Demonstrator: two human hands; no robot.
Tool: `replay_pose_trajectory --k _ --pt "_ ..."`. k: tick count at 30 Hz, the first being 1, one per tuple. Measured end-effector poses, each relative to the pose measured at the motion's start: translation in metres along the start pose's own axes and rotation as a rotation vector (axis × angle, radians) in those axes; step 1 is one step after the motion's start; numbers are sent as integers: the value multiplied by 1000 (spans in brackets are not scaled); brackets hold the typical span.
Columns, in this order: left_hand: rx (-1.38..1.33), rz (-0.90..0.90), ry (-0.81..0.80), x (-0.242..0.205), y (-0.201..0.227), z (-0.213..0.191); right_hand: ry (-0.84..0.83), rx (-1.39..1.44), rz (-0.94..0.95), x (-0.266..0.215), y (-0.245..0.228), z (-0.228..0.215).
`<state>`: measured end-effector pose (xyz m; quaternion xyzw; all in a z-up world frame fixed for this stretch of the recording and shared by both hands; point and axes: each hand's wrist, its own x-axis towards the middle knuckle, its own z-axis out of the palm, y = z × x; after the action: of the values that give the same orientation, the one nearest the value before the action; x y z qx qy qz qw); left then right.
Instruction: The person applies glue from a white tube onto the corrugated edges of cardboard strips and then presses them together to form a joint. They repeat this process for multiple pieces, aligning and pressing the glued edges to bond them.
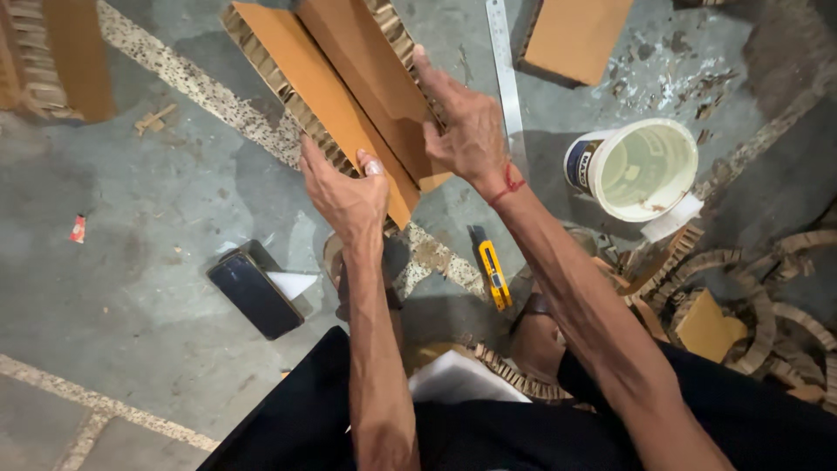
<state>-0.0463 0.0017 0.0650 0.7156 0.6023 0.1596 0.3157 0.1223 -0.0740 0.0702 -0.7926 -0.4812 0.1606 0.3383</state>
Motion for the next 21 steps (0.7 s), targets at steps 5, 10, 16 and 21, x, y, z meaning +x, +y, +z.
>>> replay_pose_trajectory --k 5,10,16,21 --pt "48 -38 -17 -2 11 3 21 -18 -19 -1 4 2" --pt "43 -49 -16 -4 22 4 10 -12 -6 -2 6 4" --pt "47 29 13 -1 16 11 18 -32 -27 -4 10 6" --pt "111 -20 -18 1 5 22 21 -65 -33 -5 16 10"
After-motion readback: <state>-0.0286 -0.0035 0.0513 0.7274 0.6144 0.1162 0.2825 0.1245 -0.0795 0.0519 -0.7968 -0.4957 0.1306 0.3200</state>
